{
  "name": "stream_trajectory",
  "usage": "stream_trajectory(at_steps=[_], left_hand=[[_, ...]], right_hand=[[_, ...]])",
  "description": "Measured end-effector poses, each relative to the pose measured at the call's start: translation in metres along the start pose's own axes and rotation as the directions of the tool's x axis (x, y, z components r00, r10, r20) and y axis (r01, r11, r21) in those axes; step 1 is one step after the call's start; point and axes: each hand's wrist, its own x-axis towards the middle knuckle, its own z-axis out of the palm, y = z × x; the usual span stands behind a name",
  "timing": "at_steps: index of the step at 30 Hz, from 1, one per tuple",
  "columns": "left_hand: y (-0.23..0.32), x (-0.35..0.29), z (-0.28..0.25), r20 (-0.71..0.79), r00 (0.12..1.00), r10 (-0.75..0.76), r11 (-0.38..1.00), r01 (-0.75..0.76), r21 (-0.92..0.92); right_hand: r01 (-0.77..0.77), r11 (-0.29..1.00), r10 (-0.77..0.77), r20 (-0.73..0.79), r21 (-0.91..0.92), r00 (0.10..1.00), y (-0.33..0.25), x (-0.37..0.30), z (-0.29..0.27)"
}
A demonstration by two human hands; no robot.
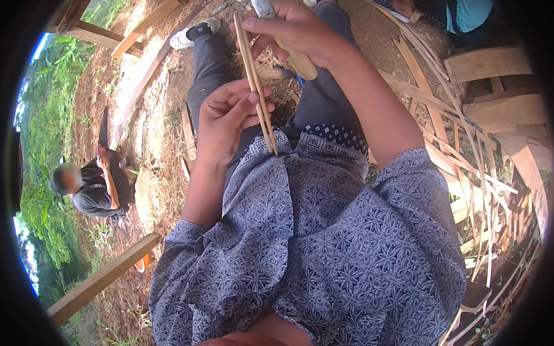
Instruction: The person sits on the ground outdoors and uses a curved knife to shave thin strips from a small wooden stick. They hold the stick in their left hand and carefully scrape the blade along its length to create fine wood shavings.
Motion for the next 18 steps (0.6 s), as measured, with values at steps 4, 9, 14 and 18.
stream_trajectory(at_steps=[4, 9, 14, 18], left_hand=[[0.0011, -0.0003, 0.0004, 0.009, 1.0, 0.003, 1.0, -0.003, 0.004], [0.0011, 0.0, 0.0003, 0.023, 1.0, 0.007, 1.0, -0.007, 0.0], [0.0017, -0.0001, 0.0007, 0.019, 1.0, -0.003, 1.0, 0.003, 0.006], [0.0028, 0.0, 0.0016, 0.019, 1.0, -0.017, 1.0, 0.017, 0.008]], right_hand=[[0.025, 1.0, -0.025, 0.022, 0.001, 0.999, -0.0016, -0.0004, 0.0006], [0.012, 1.0, -0.012, 0.022, -0.028, 1.0, -0.0022, -0.0022, 0.0003], [-0.031, 0.999, 0.032, 0.039, -0.023, 0.999, -0.0012, -0.0012, -0.0027], [-0.018, 0.999, 0.018, 0.01, -0.047, 1.0, 0.0014, 0.0007, -0.0044]])
